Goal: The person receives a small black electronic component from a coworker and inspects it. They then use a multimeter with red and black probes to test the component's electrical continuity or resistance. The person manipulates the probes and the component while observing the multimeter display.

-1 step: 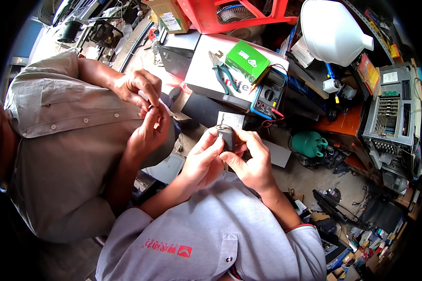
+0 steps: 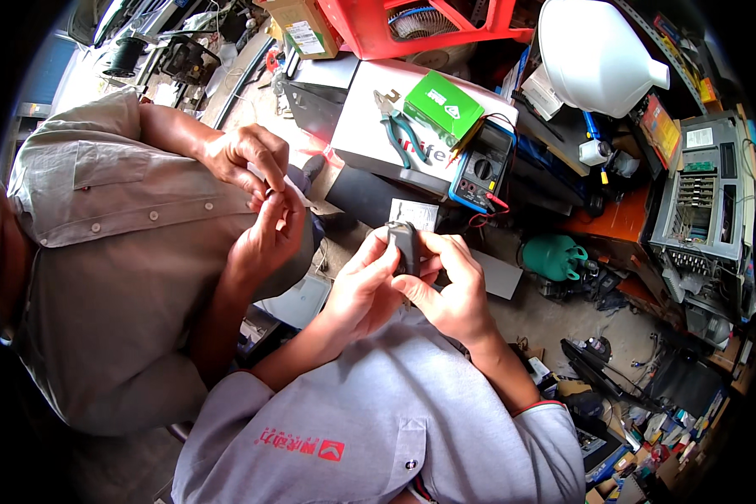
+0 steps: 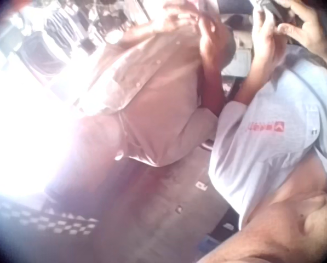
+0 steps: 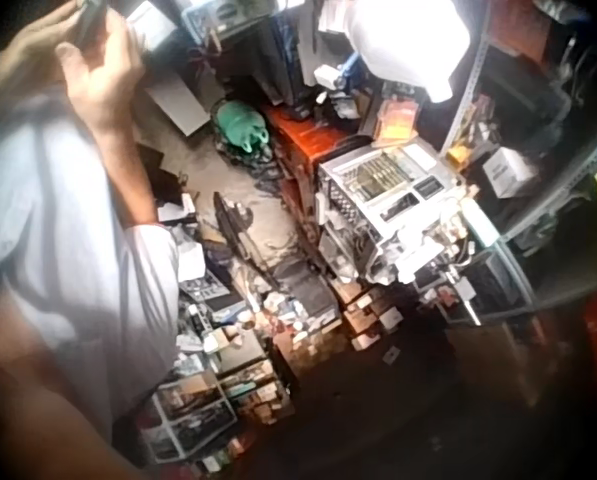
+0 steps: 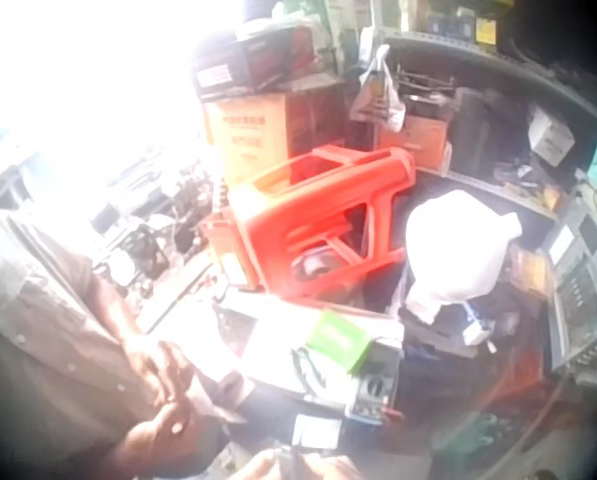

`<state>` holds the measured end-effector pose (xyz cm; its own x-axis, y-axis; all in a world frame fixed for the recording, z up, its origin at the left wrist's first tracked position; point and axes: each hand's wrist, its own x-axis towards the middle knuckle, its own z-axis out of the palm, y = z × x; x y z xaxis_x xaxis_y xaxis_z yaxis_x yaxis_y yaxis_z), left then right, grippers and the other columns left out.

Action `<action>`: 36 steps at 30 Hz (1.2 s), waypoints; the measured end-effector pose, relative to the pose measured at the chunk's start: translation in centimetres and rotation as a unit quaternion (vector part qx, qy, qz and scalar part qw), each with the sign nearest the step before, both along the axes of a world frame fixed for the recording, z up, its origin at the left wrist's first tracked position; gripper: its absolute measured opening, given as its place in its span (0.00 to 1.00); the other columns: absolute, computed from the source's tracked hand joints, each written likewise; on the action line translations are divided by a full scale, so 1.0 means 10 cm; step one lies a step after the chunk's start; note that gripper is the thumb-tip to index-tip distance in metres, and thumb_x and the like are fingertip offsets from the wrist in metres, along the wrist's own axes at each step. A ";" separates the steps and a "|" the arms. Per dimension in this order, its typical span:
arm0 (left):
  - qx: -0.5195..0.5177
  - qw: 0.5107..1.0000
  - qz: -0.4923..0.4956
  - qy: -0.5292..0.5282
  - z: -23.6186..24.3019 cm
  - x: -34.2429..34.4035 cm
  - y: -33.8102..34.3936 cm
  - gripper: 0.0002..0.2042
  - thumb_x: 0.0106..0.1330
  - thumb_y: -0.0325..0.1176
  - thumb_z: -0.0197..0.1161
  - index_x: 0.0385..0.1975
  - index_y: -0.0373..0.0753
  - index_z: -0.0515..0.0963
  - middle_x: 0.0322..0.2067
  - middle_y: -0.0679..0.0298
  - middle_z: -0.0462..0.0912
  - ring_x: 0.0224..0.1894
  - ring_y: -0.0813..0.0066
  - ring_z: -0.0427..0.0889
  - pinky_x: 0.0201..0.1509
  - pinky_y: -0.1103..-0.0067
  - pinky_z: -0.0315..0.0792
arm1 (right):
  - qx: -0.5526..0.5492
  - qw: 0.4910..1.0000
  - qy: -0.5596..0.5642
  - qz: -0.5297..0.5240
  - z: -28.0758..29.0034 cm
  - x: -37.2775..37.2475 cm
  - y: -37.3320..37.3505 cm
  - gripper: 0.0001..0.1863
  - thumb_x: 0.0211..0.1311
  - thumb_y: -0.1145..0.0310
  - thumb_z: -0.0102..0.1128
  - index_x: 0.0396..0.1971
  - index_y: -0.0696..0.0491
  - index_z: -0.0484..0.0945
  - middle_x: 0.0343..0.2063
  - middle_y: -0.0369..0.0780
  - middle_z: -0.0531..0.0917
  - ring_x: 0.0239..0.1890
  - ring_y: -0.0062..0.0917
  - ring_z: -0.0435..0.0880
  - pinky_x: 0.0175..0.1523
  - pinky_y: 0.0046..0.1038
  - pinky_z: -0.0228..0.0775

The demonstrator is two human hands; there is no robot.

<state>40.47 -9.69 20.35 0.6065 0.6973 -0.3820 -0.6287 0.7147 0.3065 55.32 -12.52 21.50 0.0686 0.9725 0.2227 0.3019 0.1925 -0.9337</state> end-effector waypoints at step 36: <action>0.296 0.941 0.070 0.150 0.04 -0.30 0.10 0.13 0.57 0.20 0.66 0.43 0.34 0.77 0.44 0.56 0.77 0.50 0.70 0.76 0.53 0.76 0.72 | 0.082 0.997 -0.010 0.005 0.08 -0.11 -0.03 0.12 0.53 0.75 0.67 0.38 0.60 0.77 0.35 0.45 0.79 0.35 0.33 0.81 0.38 0.28 0.74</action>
<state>37.48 -8.73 20.76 0.4188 0.9071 -0.0409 -0.5256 0.2789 0.8037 54.23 -12.85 22.25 0.0532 0.9236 0.3796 0.3169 0.3449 -0.8835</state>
